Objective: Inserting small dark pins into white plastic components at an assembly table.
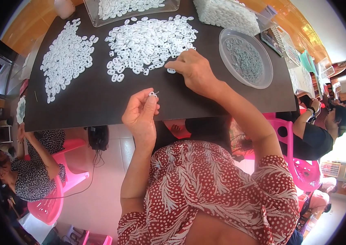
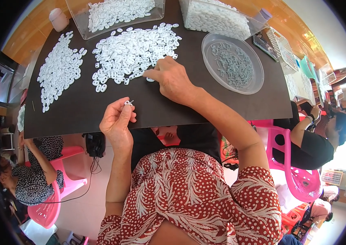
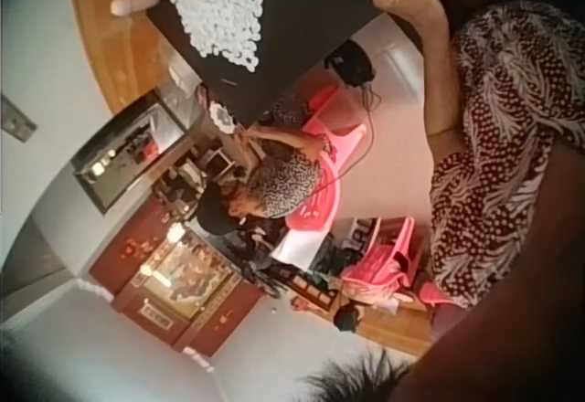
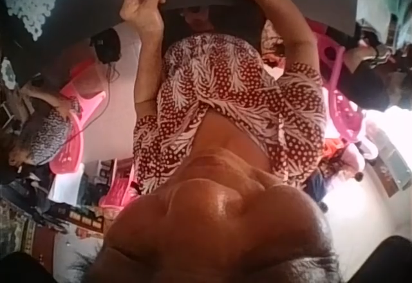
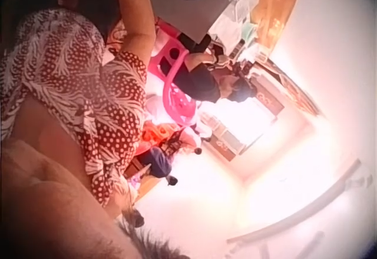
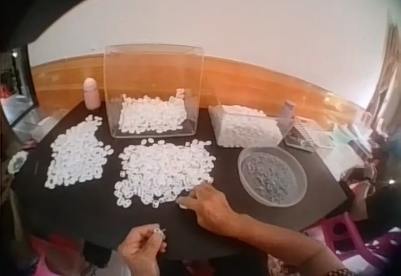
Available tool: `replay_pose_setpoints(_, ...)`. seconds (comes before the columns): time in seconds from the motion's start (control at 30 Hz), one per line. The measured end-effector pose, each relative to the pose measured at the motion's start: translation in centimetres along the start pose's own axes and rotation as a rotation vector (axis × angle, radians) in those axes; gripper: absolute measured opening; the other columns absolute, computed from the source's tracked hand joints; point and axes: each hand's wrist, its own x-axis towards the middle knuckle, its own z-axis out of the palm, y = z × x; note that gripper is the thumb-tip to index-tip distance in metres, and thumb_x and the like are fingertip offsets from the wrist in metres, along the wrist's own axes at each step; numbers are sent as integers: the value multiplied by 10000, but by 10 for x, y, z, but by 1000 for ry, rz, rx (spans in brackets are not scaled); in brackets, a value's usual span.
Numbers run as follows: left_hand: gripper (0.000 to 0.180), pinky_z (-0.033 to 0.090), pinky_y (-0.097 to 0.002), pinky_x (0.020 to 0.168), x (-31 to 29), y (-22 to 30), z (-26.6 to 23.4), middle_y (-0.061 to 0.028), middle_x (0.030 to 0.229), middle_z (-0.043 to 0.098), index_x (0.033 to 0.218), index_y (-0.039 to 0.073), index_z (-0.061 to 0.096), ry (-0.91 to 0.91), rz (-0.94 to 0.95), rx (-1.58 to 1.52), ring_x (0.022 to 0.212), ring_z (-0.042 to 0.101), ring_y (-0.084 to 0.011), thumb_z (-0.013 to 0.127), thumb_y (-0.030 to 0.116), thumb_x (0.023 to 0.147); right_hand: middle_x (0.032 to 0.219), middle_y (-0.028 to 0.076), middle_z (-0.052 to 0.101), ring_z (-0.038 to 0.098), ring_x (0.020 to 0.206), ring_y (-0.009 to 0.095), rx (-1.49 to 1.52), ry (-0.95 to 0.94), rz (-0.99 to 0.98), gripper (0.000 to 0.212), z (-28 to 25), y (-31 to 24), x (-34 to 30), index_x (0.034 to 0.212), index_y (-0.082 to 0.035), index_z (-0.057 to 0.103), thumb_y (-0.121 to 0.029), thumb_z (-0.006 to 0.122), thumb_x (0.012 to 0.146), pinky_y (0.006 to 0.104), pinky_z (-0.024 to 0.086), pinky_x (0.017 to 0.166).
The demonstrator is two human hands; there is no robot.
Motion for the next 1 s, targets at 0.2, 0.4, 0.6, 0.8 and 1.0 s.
replay_pose_setpoints(0.2, 156, 451, -202, 527, 0, 1, 0, -68, 773, 620, 978, -50, 615, -4, -14, 2, 597, 546, -90, 624, 16, 837, 753, 89, 521, 526, 750, 273, -150, -188, -182, 169, -3, 6, 8, 858, -63, 601, -3, 610, 700, 378, 443, 616)
replay_pose_setpoints(0.4, 159, 449, -200, 529, 0, 7, 2, -65, 773, 618, 991, -52, 616, -12, -13, -39, 591, 540, -89, 611, 4, 842, 744, 134, 550, 548, 756, 310, 10, -224, -38, 182, -12, 4, 7, 803, -25, 551, -63, 673, 674, 411, 444, 628)
replay_pose_setpoints(0.6, 147, 455, -211, 523, -1, 10, 1, -86, 769, 628, 986, -55, 616, -22, -59, -40, 592, 559, -99, 596, 9, 855, 737, 105, 633, 587, 685, 200, 583, -78, 465, 130, -17, -25, -6, 816, 4, 625, -82, 665, 728, 319, 448, 581)
replay_pose_setpoints(0.8, 136, 459, -216, 513, -11, 18, 11, -105, 765, 637, 975, -60, 610, -48, -75, -32, 590, 577, -111, 585, 14, 864, 728, 60, 642, 549, 616, 82, 1170, -31, 947, 132, -18, -51, -3, 807, 15, 630, -99, 663, 750, 207, 404, 518)
replay_pose_setpoints(1.0, 130, 459, -199, 536, -14, 12, 11, -74, 787, 631, 987, -34, 606, -95, -120, -8, 630, 577, -90, 578, 24, 874, 723, 57, 621, 537, 617, 87, 1352, 73, 1079, 117, -8, -69, -5, 808, 20, 620, -83, 652, 762, 205, 393, 517)
